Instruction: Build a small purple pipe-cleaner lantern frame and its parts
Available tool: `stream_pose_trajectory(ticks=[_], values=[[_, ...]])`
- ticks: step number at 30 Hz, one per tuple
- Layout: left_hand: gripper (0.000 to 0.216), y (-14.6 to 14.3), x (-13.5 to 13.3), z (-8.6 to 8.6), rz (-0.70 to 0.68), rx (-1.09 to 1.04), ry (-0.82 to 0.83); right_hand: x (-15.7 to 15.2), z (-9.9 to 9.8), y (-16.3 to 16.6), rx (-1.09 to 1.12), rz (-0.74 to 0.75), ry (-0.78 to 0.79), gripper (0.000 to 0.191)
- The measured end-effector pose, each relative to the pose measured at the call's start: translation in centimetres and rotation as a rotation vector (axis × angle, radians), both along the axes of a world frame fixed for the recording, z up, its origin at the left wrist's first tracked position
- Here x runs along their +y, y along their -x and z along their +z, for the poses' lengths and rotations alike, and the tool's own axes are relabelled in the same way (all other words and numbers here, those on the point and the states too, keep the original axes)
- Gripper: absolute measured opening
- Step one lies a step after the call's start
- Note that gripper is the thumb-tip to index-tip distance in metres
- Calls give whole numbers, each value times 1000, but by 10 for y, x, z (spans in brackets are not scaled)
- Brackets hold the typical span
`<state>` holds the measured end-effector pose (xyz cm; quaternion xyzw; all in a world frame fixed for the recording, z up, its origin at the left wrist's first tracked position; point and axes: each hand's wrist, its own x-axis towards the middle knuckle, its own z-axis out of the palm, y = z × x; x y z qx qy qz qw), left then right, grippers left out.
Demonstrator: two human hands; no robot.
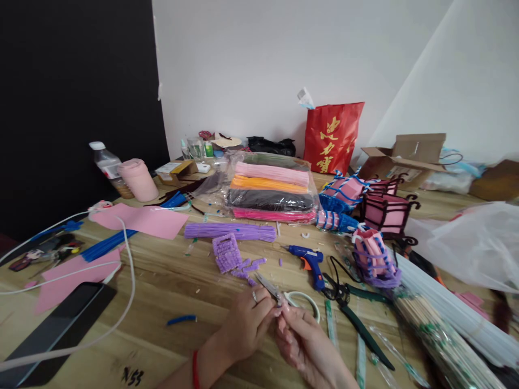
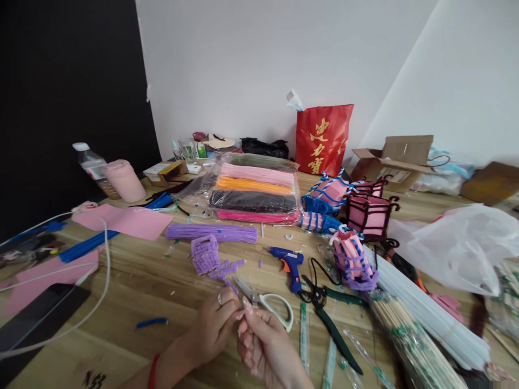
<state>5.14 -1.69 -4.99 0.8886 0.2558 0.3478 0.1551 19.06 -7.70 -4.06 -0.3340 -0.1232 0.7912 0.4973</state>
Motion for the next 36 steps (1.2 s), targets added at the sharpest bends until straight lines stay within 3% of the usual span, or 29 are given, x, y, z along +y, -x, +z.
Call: stream_pose_trajectory(ticks=[11,17,24,30,32,36], values=[[30,3,4,10,-130,24,329,2,-2,-4,-184,95,-161,26],[32,4,7,20,-190,67,521,2,4,-3,-450,119,-234,25],[35,3,6,28,-198,45,707,3,2,-5,-791,127,-472,35],[37,4,11,28,-250,106,914,3,5,-8,-1086,164,-674,30],[37,3,10,28,-214,109,873,3,2,-9,-1065,140,-653,29],[21,1,6,29,-139,29,789,4,-7,-11,-803,137,-496,30]])
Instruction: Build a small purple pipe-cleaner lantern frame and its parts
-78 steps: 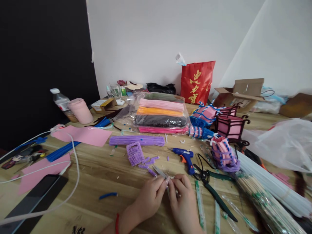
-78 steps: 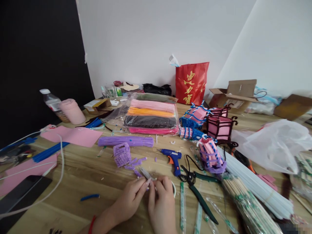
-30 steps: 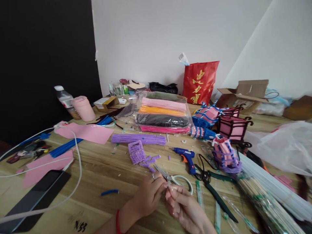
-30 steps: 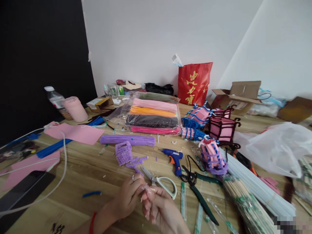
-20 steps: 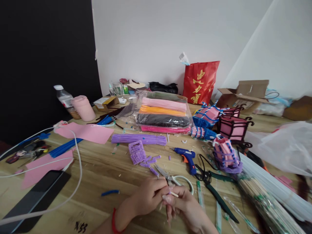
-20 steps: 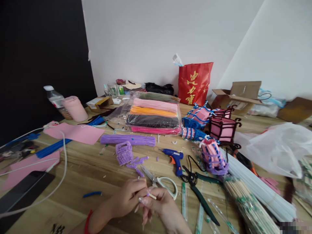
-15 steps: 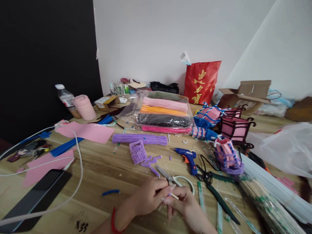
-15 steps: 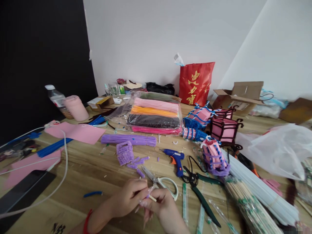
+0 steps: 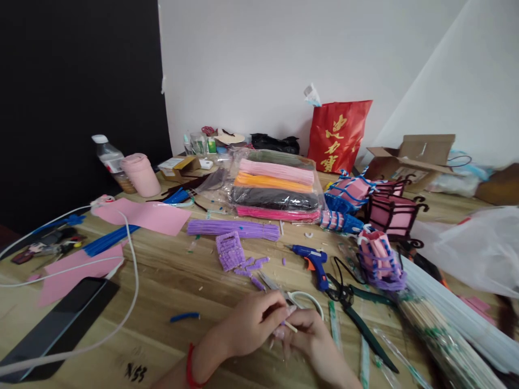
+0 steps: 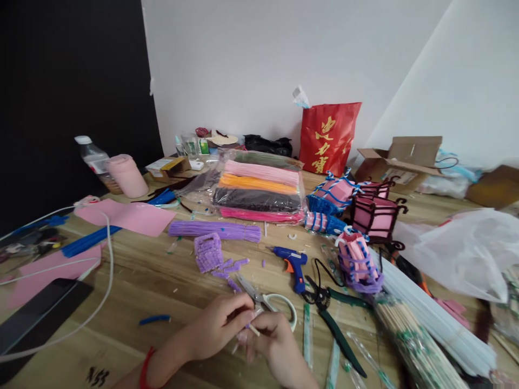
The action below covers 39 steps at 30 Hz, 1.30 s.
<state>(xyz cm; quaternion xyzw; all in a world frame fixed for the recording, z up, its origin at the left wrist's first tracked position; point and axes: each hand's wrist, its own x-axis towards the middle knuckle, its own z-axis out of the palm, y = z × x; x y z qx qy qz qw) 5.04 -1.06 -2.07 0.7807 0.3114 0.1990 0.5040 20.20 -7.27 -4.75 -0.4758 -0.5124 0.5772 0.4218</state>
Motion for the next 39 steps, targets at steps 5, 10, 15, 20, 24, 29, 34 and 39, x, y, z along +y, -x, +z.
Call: stream_pose_trajectory(ticks=[5,10,15,20,24,29,34,39], values=[[17,2,-1,-1,8,-110,134,1,-5,1,272,-11,193,24],[26,5,-4,2,-20,-158,94,1,-11,1,617,-46,300,21],[23,7,-9,2,-75,-139,-168,-2,-19,1,870,-10,326,21],[19,7,-8,-6,-70,-161,-577,-5,-21,1,970,29,358,14],[16,4,-7,-14,-12,-132,-721,-4,-18,3,995,110,351,25],[20,2,-8,-20,104,-87,-860,-2,-12,7,1014,144,359,25],[26,2,-8,-19,80,-103,-818,-2,-18,6,944,119,342,26],[26,4,-7,-14,-33,-180,-507,-6,-24,7,777,47,278,30]])
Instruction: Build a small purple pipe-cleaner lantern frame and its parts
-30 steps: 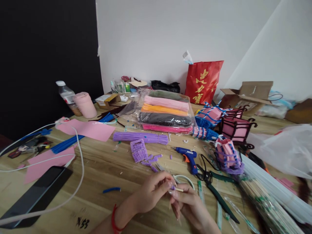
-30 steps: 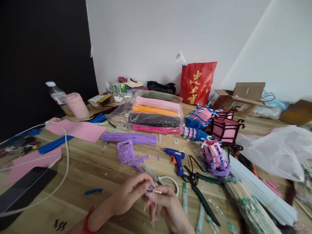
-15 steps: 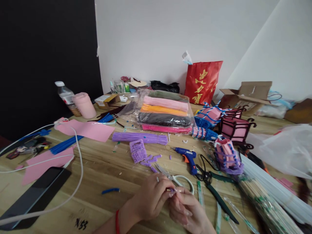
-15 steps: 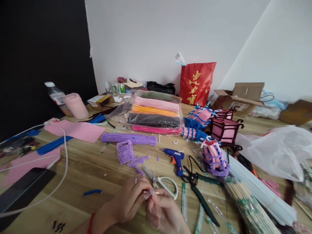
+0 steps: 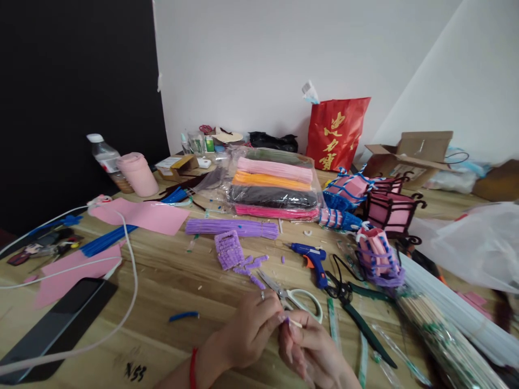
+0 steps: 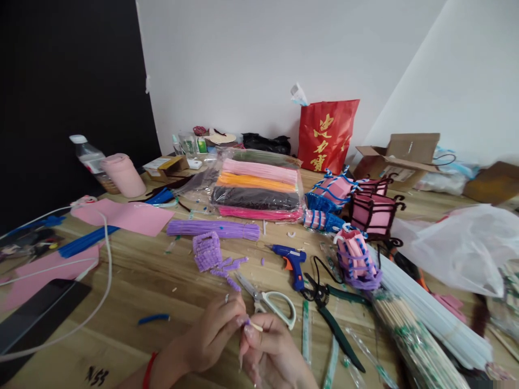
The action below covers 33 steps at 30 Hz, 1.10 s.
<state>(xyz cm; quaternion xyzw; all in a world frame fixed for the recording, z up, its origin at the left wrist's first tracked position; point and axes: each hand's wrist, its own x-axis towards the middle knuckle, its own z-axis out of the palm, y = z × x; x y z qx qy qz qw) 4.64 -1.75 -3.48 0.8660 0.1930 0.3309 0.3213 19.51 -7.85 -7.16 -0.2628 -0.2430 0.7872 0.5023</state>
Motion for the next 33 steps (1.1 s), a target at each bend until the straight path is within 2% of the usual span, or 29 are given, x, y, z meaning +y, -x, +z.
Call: stream_pose_trajectory(ticks=[4,9,14,19,23,25,29,33], values=[[30,1,1,5,-50,34,164,0,12,2,-165,-42,-23,28],[29,-2,-6,11,-46,71,361,-2,24,-3,-321,-90,-52,28],[30,-7,-11,18,-18,-25,581,-6,33,-7,-559,-132,-196,29],[29,-7,-7,20,-106,-23,750,-7,42,-9,-857,-151,-389,34],[31,-6,-5,20,-145,4,770,-10,41,-11,-985,-270,-427,32],[33,-6,-4,21,-153,22,759,-10,40,-12,-1011,-276,-446,32],[36,-5,-3,23,-121,87,711,-5,40,-15,-1058,-219,-482,26],[39,-3,0,24,-91,159,612,1,40,-20,-1086,-99,-531,23]])
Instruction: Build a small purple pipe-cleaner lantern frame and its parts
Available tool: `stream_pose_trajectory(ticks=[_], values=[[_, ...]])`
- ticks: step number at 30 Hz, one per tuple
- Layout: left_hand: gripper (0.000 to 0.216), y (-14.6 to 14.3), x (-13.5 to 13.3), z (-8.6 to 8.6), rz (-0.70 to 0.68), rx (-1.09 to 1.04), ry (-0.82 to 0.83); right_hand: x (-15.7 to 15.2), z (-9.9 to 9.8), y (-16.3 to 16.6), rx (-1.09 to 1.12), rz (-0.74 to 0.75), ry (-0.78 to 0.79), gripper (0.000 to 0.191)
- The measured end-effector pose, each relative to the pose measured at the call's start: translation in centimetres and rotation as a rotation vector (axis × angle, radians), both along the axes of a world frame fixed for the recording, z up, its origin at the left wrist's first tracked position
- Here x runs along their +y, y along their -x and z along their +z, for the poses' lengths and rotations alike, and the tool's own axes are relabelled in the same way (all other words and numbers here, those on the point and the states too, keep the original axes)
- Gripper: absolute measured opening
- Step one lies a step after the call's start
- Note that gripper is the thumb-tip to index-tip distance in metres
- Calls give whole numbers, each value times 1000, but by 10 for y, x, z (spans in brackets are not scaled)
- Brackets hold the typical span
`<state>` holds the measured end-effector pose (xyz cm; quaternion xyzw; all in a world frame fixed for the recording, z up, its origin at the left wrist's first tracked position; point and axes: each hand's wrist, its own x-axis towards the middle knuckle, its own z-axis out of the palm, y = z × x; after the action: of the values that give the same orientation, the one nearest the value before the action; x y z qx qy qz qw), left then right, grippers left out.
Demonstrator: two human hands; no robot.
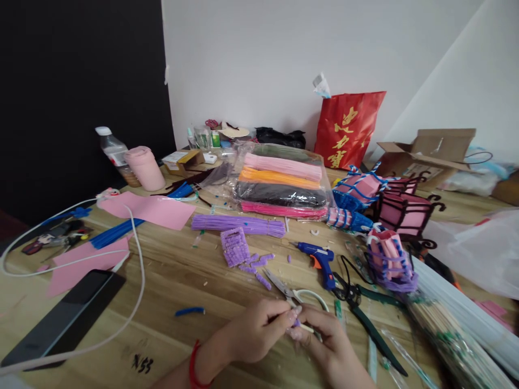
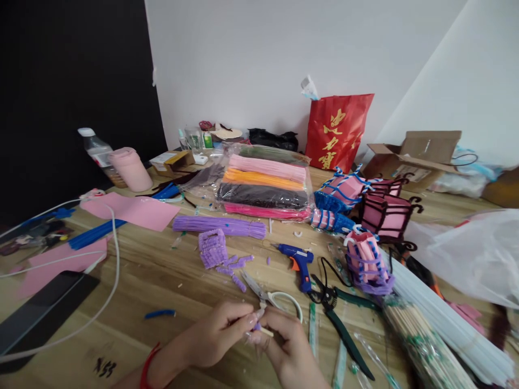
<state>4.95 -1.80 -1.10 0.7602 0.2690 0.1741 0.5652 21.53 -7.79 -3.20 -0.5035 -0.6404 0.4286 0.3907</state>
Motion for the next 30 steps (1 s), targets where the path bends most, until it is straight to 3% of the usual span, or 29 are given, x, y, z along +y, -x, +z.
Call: stream_pose_trajectory(ticks=[7,12,18,30], values=[[36,5,5,-7,12,143,-430,6,-11,-4,-173,-25,-65,6],[28,5,6,-11,1,233,-692,7,-18,-3,-242,-66,-141,7],[28,4,6,-17,51,234,-773,6,-21,-3,-293,-57,-247,13],[33,1,8,-25,64,285,-888,6,-27,0,-647,-24,-446,28]])
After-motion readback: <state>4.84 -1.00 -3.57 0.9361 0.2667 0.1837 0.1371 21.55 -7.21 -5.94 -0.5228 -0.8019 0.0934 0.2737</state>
